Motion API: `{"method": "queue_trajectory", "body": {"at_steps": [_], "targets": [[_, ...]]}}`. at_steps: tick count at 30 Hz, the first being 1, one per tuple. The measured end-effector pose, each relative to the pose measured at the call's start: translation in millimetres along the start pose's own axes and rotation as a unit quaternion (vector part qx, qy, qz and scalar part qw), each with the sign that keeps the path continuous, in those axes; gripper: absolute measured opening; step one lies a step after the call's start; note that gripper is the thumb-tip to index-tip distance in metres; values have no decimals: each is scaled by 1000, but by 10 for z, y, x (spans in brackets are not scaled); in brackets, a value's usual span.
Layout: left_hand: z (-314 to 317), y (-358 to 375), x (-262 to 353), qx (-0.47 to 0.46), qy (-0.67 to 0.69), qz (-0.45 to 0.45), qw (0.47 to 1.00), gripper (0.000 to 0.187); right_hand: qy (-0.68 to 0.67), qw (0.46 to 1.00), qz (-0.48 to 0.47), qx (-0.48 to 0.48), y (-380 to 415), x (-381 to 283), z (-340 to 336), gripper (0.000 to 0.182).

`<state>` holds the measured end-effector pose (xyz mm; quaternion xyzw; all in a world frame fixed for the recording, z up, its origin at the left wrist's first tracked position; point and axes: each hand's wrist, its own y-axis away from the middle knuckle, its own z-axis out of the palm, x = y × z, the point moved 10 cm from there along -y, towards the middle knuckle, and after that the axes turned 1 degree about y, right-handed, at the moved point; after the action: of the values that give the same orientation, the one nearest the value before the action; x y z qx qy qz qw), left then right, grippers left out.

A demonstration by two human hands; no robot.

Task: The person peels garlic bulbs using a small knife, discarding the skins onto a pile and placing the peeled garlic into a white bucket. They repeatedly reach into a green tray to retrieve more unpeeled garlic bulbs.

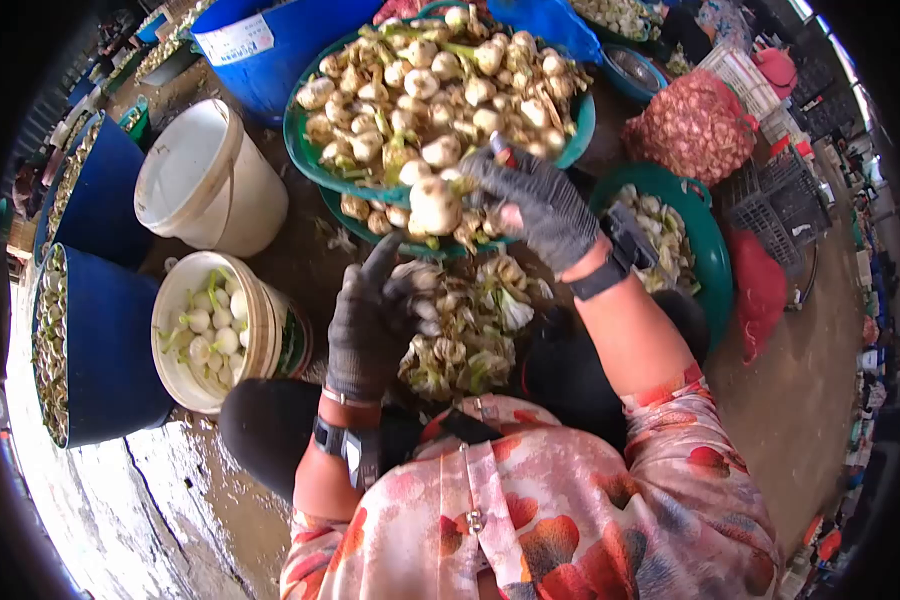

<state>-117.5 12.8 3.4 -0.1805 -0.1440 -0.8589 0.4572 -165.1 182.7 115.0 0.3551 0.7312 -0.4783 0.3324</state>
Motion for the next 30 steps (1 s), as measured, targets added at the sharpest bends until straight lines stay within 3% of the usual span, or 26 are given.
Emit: {"method": "queue_trajectory", "body": {"at_steps": [1,3,4,5,6,7,8,9,12,16,19,23,27,29,30], "targets": [[174,-7,-79,-74,17,-18,997,76,101,989,-106,-33,187,-122,146,52],[138,-21,-333,27,9,-67,997,70,42,997,-57,-14,545,-32,352,50],[413,67,-378,-129,74,-108,983,59,-30,997,-64,28,632,-13,432,37],[402,81,-462,-127,73,-114,983,59,-31,997,-60,33,657,10,459,37],[294,40,-428,-70,16,-45,996,56,-152,971,175,58,691,484,466,31],[232,58,-382,-17,-44,20,999,53,-266,876,394,82,984,808,576,27],[194,82,-374,5,-29,24,999,48,37,944,311,101,866,601,310,24],[176,87,-377,2,-31,23,999,48,37,945,308,104,865,500,294,24],[19,108,-280,67,-113,100,986,39,151,965,121,174,768,-252,176,23],[28,191,-235,136,-212,129,959,40,251,957,99,104,750,-498,399,16],[66,234,-212,144,-280,141,939,39,310,943,68,98,794,-506,506,17],[60,255,-180,114,-345,176,915,39,396,910,111,57,826,-466,601,22],[204,312,-145,76,-355,187,913,41,359,925,100,82,779,-457,497,20],[254,333,-175,60,-295,157,941,45,174,957,194,128,831,-184,320,16],[254,343,-195,53,-289,144,945,54,151,957,200,148,848,-111,238,14]]}}
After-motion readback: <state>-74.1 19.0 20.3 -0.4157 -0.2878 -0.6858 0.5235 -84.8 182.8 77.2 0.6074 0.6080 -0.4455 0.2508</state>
